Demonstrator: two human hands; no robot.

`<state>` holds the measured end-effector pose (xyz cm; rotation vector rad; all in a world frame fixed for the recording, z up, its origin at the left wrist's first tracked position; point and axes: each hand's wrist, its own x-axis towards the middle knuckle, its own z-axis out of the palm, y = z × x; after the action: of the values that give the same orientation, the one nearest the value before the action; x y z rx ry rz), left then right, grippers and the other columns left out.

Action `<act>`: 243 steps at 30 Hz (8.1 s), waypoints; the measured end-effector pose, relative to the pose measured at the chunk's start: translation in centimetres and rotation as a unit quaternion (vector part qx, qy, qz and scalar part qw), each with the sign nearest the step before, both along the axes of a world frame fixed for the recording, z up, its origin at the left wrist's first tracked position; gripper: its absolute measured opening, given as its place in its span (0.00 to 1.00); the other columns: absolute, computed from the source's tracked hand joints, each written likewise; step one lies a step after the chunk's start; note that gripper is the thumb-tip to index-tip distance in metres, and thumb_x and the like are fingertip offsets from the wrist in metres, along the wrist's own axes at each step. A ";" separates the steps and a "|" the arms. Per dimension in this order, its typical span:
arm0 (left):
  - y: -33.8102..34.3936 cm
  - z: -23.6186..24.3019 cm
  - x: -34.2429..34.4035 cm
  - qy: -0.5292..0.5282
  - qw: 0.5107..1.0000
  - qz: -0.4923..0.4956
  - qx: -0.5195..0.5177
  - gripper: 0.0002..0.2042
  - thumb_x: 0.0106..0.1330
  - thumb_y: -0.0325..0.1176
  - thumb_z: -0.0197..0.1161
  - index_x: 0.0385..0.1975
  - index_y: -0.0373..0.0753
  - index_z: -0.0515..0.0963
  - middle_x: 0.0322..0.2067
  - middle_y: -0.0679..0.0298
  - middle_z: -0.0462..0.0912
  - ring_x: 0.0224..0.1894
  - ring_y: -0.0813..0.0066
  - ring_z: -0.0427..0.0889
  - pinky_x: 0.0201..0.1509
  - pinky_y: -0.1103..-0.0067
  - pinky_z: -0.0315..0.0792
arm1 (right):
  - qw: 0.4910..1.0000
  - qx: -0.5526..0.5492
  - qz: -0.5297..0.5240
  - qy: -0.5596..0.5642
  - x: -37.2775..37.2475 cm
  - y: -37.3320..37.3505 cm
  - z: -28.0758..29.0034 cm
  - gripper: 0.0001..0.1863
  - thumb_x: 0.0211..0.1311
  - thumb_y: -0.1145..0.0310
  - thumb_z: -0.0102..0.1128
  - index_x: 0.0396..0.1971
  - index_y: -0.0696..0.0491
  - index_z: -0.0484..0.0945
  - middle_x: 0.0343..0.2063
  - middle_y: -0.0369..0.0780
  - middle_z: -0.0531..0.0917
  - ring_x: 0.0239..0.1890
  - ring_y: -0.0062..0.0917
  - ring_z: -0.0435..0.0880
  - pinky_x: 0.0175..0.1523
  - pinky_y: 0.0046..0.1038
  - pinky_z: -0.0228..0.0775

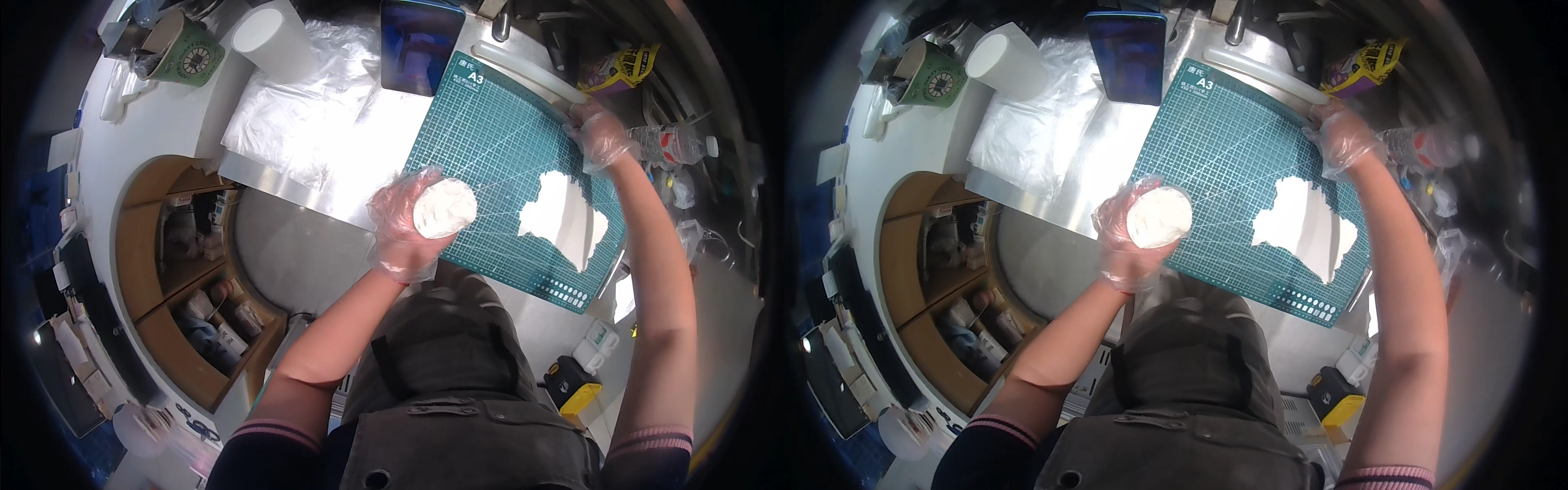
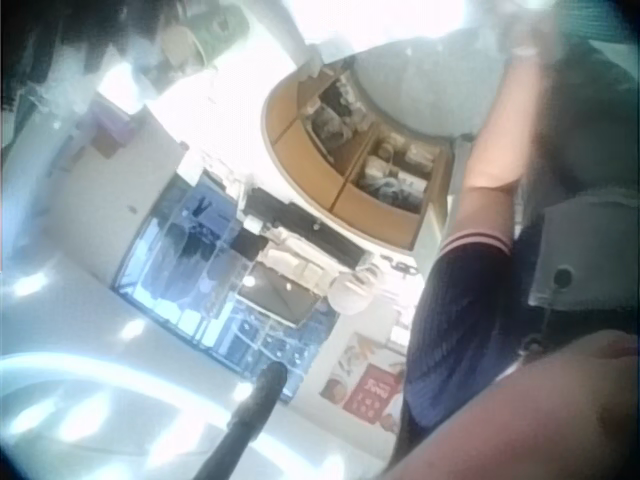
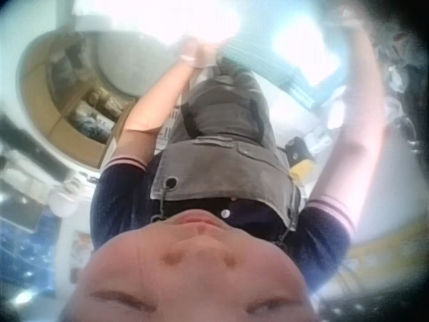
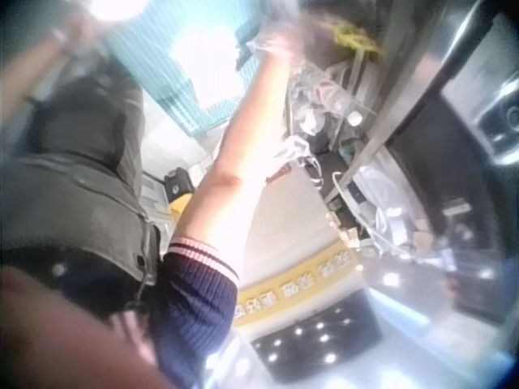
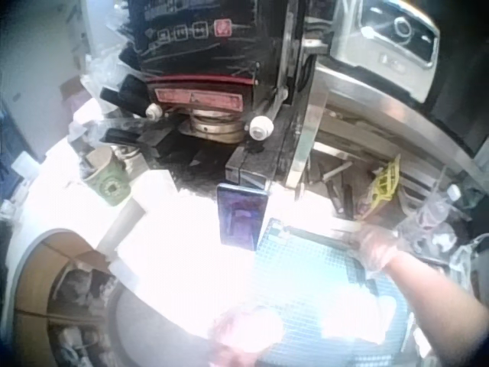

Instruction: The person kneads and flattens a white dough-like material on a green cutting mat using gloved hands and a white rolling pin. They repeatedly press, roll, and fold the material, then use a metal ruler to measure and trim it into a rectangular shape. Finally, they roll the trimmed piece into a cylindrical form.

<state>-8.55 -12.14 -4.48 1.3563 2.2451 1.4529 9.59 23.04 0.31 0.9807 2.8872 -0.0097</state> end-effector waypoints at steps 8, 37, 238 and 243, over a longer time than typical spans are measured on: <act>0.4 0.3 0.8 0.007 0.998 0.048 -0.043 0.42 0.44 0.36 0.86 0.63 0.38 0.74 0.54 0.53 0.83 0.56 0.51 0.81 0.61 0.59 0.75 | 0.721 -0.514 -0.309 0.347 2.7 -9.1 3.5 0.05 0.65 0.76 0.70 0.33 0.53 0.81 0.30 0.29 0.83 0.31 0.13 0.78 0.36 0.20 0.70; -3.2 4.9 12.1 -0.291 0.945 -0.152 0.001 0.20 0.70 0.14 0.59 0.60 0.36 0.67 0.51 0.59 0.73 0.46 0.76 0.76 0.52 0.78 0.73 | 0.491 -0.676 -0.341 0.430 11.6 -29.5 -1.5 0.08 0.69 0.79 0.64 0.32 0.53 0.73 0.27 0.30 0.77 0.29 0.12 0.73 0.34 0.21 0.67; 25.6 5.4 22.0 -0.696 0.694 -0.020 -0.187 0.07 0.72 0.27 0.67 0.43 0.41 0.75 0.29 0.63 0.83 0.21 0.80 0.76 0.20 0.81 0.70 | 0.652 -0.402 -0.441 0.469 22.9 -8.8 1.9 0.12 0.68 0.66 0.69 0.47 0.53 0.81 0.37 0.35 0.84 0.35 0.22 0.81 0.41 0.27 0.75; 21.0 8.4 22.6 -0.623 0.760 -0.070 -0.170 0.09 0.72 0.32 0.69 0.47 0.38 0.79 0.36 0.66 0.86 0.29 0.81 0.78 0.33 0.83 0.73 | 0.594 -0.543 -0.272 0.527 20.8 -7.6 4.8 0.09 0.68 0.69 0.70 0.45 0.53 0.82 0.32 0.32 0.84 0.29 0.14 0.78 0.35 0.20 0.72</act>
<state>14.04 8.86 3.90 0.1875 1.3135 1.1832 30.41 15.43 5.13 1.6521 1.9504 -2.7384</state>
